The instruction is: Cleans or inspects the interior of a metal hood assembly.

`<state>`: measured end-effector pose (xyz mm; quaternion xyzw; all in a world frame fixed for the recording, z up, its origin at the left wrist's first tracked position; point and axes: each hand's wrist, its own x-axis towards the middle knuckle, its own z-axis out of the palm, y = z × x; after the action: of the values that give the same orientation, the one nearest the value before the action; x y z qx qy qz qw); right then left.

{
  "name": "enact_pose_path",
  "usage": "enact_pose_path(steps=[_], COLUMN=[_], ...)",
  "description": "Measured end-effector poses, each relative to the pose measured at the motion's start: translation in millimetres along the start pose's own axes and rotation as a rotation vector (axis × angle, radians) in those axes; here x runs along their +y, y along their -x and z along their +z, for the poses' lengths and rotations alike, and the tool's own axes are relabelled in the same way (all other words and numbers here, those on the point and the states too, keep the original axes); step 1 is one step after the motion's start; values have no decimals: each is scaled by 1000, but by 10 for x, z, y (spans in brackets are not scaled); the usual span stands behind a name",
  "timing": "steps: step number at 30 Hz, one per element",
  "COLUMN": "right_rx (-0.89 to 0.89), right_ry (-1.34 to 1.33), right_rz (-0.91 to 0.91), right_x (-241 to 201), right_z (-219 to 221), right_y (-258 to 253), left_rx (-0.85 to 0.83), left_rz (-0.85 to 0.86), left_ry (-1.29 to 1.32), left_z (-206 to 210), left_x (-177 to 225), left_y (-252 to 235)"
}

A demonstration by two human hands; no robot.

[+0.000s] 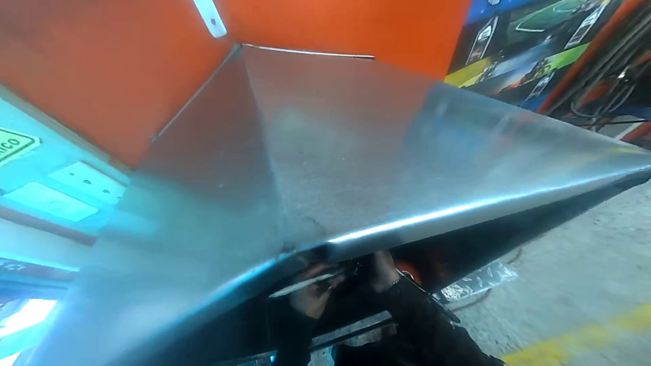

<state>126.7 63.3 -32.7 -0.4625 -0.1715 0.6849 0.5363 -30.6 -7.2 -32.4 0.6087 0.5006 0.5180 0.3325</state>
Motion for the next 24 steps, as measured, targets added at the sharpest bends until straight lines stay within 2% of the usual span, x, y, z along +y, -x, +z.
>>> enact_pose_path(steps=[2,5,7,9,12,15,16,18,20,21,24], right_rx=[-10,6,35,38,1,7,7,-2,-11,-15,-17], right_ry=[-11,12,24,34,34,43,53,78,73,70,114], right_rz=[-10,-43,-34,-12,-1,-42,-49,-48,-55,-54,-65], right_x=[26,4,-14,4,1,0,-9,3,16,7,3], right_z=[2,-2,-2,20,28,7,21,55,94,100,68], right_y=[6,-10,-4,27,66,85,103,158,164,144,125], left_rx=[35,119,218,213,236,335,319,211,147,128,161], left_rz=[105,165,182,68,167,-65,-91,69,386,410,61], left_ry=[-74,-279,-366,-354,-462,-412,-391,-403,-458,-458,-499], left_z=[71,72,80,126,51,-38,0,145,236,226,78], left_x=[75,21,214,703,677,677,740,648,180,124,572], left_y=[1,2,-52,-160,-254,-262,-264,-182,-97,-103,-250])
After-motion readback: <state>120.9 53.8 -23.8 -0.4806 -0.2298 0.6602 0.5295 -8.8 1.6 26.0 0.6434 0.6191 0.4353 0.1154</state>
